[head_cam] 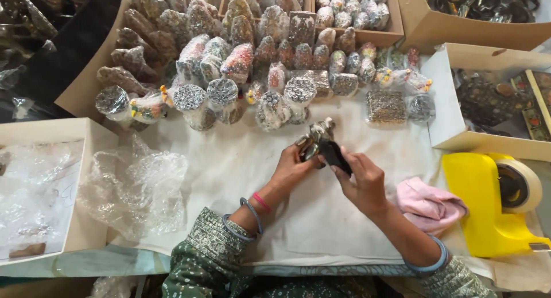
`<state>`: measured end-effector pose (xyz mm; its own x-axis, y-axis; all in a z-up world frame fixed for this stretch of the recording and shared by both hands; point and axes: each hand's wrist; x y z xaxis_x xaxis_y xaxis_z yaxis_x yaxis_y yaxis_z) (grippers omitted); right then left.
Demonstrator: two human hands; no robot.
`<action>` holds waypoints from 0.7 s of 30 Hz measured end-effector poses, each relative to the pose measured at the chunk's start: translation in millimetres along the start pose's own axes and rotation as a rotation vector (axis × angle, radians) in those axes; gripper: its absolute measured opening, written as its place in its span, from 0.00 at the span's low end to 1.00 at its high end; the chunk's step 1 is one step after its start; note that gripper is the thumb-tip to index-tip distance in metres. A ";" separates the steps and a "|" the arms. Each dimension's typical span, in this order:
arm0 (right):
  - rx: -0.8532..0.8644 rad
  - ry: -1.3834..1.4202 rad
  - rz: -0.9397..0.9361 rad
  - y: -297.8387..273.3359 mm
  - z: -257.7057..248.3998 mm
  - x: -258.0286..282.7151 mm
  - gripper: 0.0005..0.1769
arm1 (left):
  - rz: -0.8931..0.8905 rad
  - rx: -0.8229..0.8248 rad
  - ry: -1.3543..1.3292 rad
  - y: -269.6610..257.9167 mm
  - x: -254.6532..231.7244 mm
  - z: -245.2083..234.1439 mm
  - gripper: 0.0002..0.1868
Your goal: Clean and polish a brass lion figurine using a brush and a cloth.
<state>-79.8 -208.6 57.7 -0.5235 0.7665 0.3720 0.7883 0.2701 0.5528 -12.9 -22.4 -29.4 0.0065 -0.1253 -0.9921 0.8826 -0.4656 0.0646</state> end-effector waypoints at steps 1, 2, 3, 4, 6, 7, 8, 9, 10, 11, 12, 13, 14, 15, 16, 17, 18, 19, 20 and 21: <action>-0.002 -0.002 0.001 6.2 0.0 -3.4 0.26 | 0.001 0.003 0.000 1.3 0.8 0.4 0.17; -0.037 -0.010 0.006 12.2 0.0 -7.3 0.26 | -0.001 0.028 -0.058 2.8 1.9 1.0 0.18; -0.068 -0.018 0.016 15.7 -0.4 -10.6 0.27 | -0.008 0.053 -0.119 2.0 4.3 3.3 0.20; -0.065 -0.020 0.022 18.7 -1.9 -10.7 0.27 | -0.013 0.056 -0.123 1.1 3.5 3.1 0.20; -0.106 -0.030 0.081 25.9 -3.5 -10.0 0.28 | 0.030 0.077 -0.053 -0.7 0.8 0.4 0.20; -0.107 -0.029 0.082 21.7 -5.3 -9.5 0.28 | 0.029 0.078 -0.051 -3.6 -11.8 1.7 0.20; -0.107 -0.009 0.089 17.6 -7.4 -8.6 0.27 | 0.086 0.063 0.151 -6.8 -24.8 3.1 0.25; -0.109 0.009 0.093 14.7 -9.7 -8.2 0.26 | 0.146 0.047 0.354 -8.8 -38.2 4.1 0.30; -0.112 0.009 0.092 9.2 -10.5 -6.4 0.26 | 0.148 0.047 0.355 -8.4 -36.2 4.8 0.30; -0.092 0.018 0.074 4.7 -11.8 -5.4 0.25 | 0.123 0.029 0.345 -6.8 -34.4 5.6 0.32; -0.073 0.028 0.056 0.0 -12.8 -4.3 0.24 | 0.098 0.011 0.336 -5.5 -32.5 6.4 0.33; -0.069 0.029 0.054 0.0 -12.0 -5.1 0.24 | 0.097 0.008 0.333 -4.1 -19.3 5.1 0.33; -0.058 0.034 0.051 -0.1 -11.4 -6.0 0.24 | 0.048 0.046 0.066 -2.7 -6.0 4.2 0.29; -0.054 0.037 0.047 1.2 -10.2 -7.5 0.24 | 0.002 0.088 -0.197 1.1 6.1 1.8 0.24; -0.057 0.037 0.045 10.5 -11.6 -8.7 0.24 | 0.005 0.088 -0.195 0.9 1.1 1.1 0.24; -0.065 0.047 0.050 17.8 -12.8 -9.5 0.24 | -0.047 0.075 -0.063 -1.0 -2.9 1.3 0.24; -0.073 0.056 0.056 25.4 -13.8 -10.7 0.25 | -0.098 0.062 0.069 -2.5 -6.7 1.2 0.24; -0.074 0.057 0.059 27.8 -16.2 -8.5 0.25 | -0.101 0.064 0.070 -6.0 -22.9 3.3 0.24; -0.076 0.047 0.050 30.5 -18.4 -6.3 0.26 | 0.024 0.061 0.307 -9.4 -39.1 5.1 0.28; -0.073 0.039 0.040 32.2 -20.8 -3.7 0.27 | 0.148 0.054 0.540 -14.6 -54.8 7.8 0.33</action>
<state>-59.3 -214.8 89.6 -0.5054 0.7522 0.4228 0.7839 0.1954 0.5894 -29.8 -15.6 24.8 0.3805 0.2668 -0.8854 0.8288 -0.5231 0.1986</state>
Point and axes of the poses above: each hand's wrist, its own y-axis towards the middle knuckle, its own z-axis out of the palm, x = y × z, and after that the axes turned 7 degrees about x, right-handed
